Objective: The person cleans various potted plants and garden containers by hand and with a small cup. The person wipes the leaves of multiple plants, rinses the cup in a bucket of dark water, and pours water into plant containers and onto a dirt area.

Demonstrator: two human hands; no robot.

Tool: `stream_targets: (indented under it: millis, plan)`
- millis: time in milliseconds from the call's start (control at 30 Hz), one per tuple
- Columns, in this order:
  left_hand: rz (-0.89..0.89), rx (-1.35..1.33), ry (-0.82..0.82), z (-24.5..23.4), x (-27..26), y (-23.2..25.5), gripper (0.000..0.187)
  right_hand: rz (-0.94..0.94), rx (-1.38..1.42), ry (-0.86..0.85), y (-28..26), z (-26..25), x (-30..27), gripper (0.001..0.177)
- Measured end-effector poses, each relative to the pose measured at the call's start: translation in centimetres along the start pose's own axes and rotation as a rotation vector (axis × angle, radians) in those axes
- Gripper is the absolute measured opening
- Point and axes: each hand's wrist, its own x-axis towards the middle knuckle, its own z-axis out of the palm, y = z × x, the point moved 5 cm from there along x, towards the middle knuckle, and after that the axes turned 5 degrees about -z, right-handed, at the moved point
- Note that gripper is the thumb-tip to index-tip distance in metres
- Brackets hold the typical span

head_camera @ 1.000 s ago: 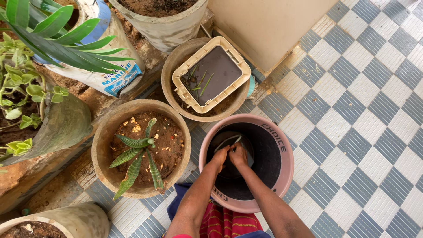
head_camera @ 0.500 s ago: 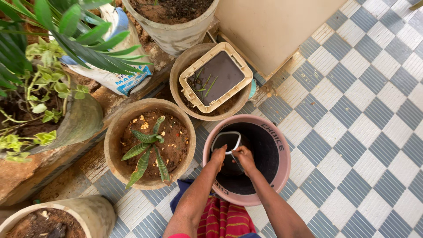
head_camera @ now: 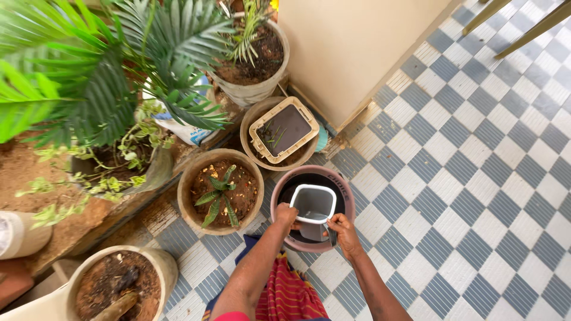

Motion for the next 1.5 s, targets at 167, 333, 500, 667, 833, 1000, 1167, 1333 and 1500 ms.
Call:
stream_targets:
  millis: [167,333,500,667,833,1000,1167,1333,1500]
  plan:
    - [0.065,0.047,-0.044,-0.3,-7.1,4.9,0.008,-0.083,0.033,-0.056,-8.8,2.4,-5.7,0.009]
    - [0.196,-0.003,-0.039,0.1,-15.9,10.8,0.008,-0.212,-0.009,-0.073,-16.5,4.5,-10.1,0.013]
    - [0.276,-0.052,0.034,0.0,-26.3,15.0,0.017,-0.332,-0.177,-0.038,-24.5,6.9,-14.4,0.039]
    - [0.352,-0.192,-0.008,0.9,-34.0,16.7,0.019,-0.44,-0.359,-0.088,-31.4,10.2,-18.9,0.075]
    - [0.365,-0.289,0.056,0.7,-39.9,18.1,0.021,-0.59,-0.678,-0.25,-35.9,13.3,-22.5,0.092]
    - [0.339,-0.343,0.134,-0.6,-43.5,19.0,0.022,-0.68,-0.991,-0.249,-37.2,15.0,-23.0,0.056]
    - [0.392,-0.464,0.096,-1.5,-42.1,18.5,0.02,-0.826,-1.0,-0.278,-38.5,16.6,-23.2,0.039]
    - [0.445,-0.56,0.011,-2.9,-40.0,17.8,0.024,-0.872,-1.022,-0.335,-39.6,18.4,-23.3,0.032]
    - [0.42,-0.635,0.095,-4.9,-43.2,18.1,0.034,-0.899,-1.005,-0.428,-41.0,21.0,-24.0,0.029]
